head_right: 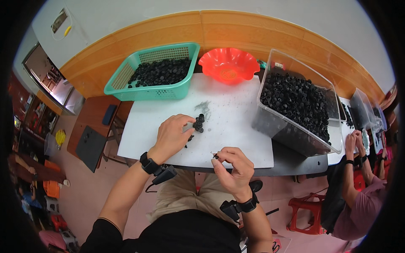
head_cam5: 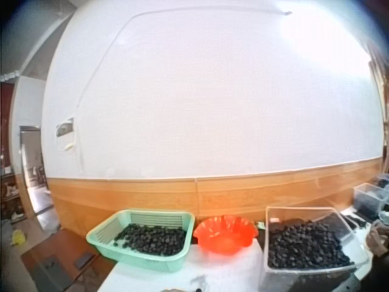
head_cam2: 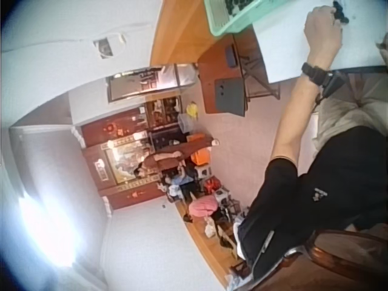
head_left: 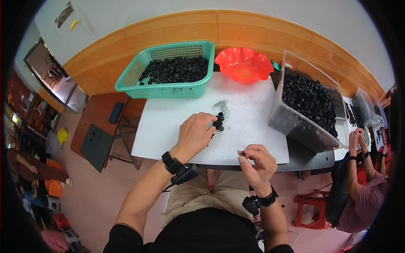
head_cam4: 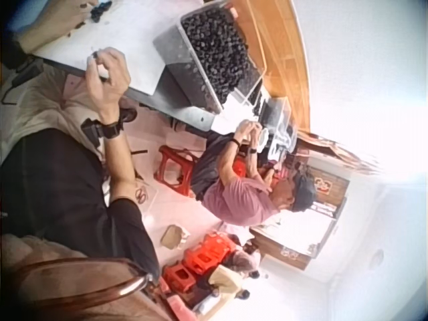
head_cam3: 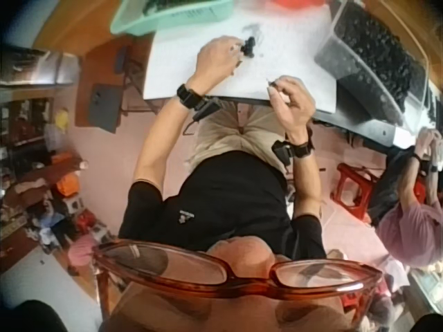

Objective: Assembling small black plastic components by hand on a white work table.

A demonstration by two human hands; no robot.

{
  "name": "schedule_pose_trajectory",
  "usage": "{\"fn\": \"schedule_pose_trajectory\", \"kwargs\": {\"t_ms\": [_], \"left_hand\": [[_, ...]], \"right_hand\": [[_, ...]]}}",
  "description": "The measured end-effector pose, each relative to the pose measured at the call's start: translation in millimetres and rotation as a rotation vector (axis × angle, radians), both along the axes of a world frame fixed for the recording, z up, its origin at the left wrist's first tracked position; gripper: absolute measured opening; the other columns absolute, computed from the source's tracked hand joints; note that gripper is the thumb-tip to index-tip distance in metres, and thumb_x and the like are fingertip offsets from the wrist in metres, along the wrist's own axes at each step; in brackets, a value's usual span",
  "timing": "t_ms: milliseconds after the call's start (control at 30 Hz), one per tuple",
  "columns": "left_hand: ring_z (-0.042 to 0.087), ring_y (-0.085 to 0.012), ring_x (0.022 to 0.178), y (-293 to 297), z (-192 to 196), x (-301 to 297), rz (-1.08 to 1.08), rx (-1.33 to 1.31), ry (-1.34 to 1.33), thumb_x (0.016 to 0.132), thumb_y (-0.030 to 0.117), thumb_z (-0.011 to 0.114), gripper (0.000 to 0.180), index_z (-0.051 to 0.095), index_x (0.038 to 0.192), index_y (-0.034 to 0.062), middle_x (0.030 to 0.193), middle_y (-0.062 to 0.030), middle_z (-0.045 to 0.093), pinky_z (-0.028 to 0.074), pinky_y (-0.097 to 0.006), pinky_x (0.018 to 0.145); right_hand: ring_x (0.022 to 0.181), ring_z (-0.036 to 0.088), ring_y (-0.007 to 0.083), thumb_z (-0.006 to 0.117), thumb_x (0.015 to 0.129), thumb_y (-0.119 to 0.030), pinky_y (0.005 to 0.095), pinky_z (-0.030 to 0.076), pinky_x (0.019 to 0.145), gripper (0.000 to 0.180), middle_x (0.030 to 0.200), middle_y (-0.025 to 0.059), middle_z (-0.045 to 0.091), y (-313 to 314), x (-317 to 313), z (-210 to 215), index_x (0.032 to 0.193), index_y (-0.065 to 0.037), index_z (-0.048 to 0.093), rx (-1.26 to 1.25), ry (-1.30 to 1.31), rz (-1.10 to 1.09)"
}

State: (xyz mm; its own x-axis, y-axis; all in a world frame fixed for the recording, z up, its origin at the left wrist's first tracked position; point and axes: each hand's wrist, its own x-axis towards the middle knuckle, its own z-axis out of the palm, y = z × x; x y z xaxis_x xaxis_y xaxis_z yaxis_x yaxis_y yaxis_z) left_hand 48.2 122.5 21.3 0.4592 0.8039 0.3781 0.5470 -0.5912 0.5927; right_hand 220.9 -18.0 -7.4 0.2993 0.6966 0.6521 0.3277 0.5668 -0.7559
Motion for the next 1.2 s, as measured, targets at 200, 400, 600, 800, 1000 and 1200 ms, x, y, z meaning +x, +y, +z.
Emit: {"fn": "schedule_pose_trajectory", "kwargs": {"t_ms": [200, 400, 600, 800, 1000, 1200], "left_hand": [[0.065, -0.0294, 0.087, 10.6, 1.0, 2.4, -0.072, -0.026, 0.139, 0.080, 0.013, 0.069, 0.021, 0.071, 0.100, 0.0064, 0.098, -0.0104, 0.071, 0.052, -0.039, 0.077], [0.065, -0.0298, 0.081, 15.5, -5.9, 0.1, -0.091, 0.020, 0.065, 0.080, 0.011, 0.069, 0.020, 0.073, 0.099, 0.0068, 0.095, -0.0107, 0.071, 0.053, -0.039, 0.075], [0.066, -0.0229, 0.075, 8.6, -0.9, -10.1, -0.125, -0.096, -0.004, 0.082, 0.007, 0.068, 0.026, 0.074, 0.107, 0.0077, 0.093, -0.0111, 0.068, 0.053, -0.032, 0.069], [0.063, -0.0142, 0.076, -3.7, 1.2, -20.9, -0.130, -0.272, -0.219, 0.085, 0.006, 0.070, 0.020, 0.070, 0.105, 0.0003, 0.091, -0.0070, 0.067, 0.053, -0.027, 0.072], [0.063, -0.0098, 0.082, -11.0, 7.5, -31.0, -0.129, -0.560, -0.464, 0.090, 0.004, 0.068, 0.020, 0.068, 0.109, -0.0017, 0.097, -0.0060, 0.067, 0.053, -0.025, 0.078], [0.065, -0.0125, 0.090, -21.1, 10.2, -40.7, -0.242, -0.879, -0.818, 0.094, 0.003, 0.064, 0.027, 0.065, 0.120, -0.0022, 0.104, -0.0067, 0.067, 0.056, -0.028, 0.084]], "right_hand": [[0.071, 0.062, 0.0117, 0.074, 0.077, 0.007, 0.0230, 0.048, 0.061, 0.019, 0.090, 0.0130, 0.068, -0.1, 3.6, -8.2, 0.095, 0.002, 0.069, -0.040, 0.086, 0.015], [0.071, 0.061, 0.0111, 0.074, 0.078, 0.007, 0.0222, 0.047, 0.062, 0.019, 0.091, 0.0130, 0.067, 1.7, 2.1, -9.2, 0.096, 0.003, 0.069, -0.051, 0.090, 0.041], [0.074, 0.061, 0.0114, 0.073, 0.079, 0.009, 0.0223, 0.047, 0.063, 0.019, 0.095, 0.0140, 0.066, -0.5, 0.5, -9.2, 0.097, 0.004, 0.069, -0.058, 0.158, 0.075], [0.076, 0.061, 0.0118, 0.072, 0.080, 0.009, 0.0224, 0.048, 0.064, 0.019, 0.097, 0.0142, 0.066, -1.6, -2.7, -9.2, 0.098, 0.004, 0.069, -0.065, 0.182, 0.094], [0.076, 0.061, 0.0122, 0.071, 0.081, 0.009, 0.0225, 0.048, 0.064, 0.018, 0.096, 0.0143, 0.066, -0.7, -6.7, -6.5, 0.098, 0.005, 0.069, -0.051, 0.196, 0.107], [0.076, 0.061, 0.0122, 0.071, 0.081, 0.010, 0.0223, 0.047, 0.063, 0.018, 0.095, 0.0144, 0.066, 0.8, -9.5, 0.7, 0.098, 0.005, 0.068, -0.035, 0.176, 0.106]]}}
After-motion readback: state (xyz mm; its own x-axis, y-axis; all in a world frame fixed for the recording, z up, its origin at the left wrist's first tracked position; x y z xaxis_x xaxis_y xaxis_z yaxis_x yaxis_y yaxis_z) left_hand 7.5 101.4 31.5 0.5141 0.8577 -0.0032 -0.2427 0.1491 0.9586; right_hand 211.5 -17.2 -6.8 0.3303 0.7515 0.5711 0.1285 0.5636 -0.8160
